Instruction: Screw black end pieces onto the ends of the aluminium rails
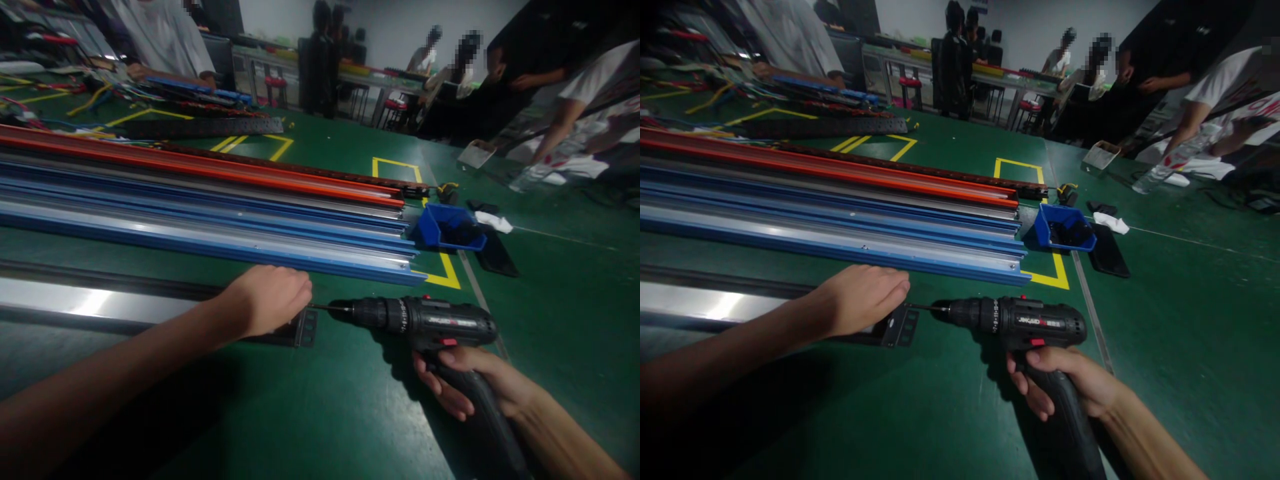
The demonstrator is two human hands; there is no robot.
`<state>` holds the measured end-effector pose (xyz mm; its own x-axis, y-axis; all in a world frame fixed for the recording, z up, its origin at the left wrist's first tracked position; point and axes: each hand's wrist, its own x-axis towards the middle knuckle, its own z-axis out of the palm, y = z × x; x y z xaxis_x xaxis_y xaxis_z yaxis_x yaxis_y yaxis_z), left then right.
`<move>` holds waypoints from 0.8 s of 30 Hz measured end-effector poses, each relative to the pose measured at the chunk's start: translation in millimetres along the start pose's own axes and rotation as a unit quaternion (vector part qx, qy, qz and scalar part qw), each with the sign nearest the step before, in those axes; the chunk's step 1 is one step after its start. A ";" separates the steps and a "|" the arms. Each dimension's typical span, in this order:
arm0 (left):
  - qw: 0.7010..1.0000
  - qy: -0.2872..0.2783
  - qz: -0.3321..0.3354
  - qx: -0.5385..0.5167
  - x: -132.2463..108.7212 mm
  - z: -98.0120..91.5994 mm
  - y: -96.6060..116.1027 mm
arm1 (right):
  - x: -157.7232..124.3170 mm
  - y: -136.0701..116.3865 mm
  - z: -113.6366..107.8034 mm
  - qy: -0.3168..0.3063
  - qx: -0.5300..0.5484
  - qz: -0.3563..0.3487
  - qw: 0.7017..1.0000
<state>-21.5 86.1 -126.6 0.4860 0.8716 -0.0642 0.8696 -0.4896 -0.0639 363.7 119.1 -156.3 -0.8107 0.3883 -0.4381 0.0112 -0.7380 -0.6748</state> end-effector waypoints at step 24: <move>0.999 -0.029 -0.013 -0.016 2.3 -2.1 0.5 | 0.9 2.2 3.3 0.030 0.005 -0.010 0.999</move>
<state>-19.8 88.0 -124.7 0.4574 0.8810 -0.1211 0.8851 -0.4642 -0.0343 361.1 116.0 -156.2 -0.7745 0.4354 -0.4589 -0.0117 -0.7352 -0.6778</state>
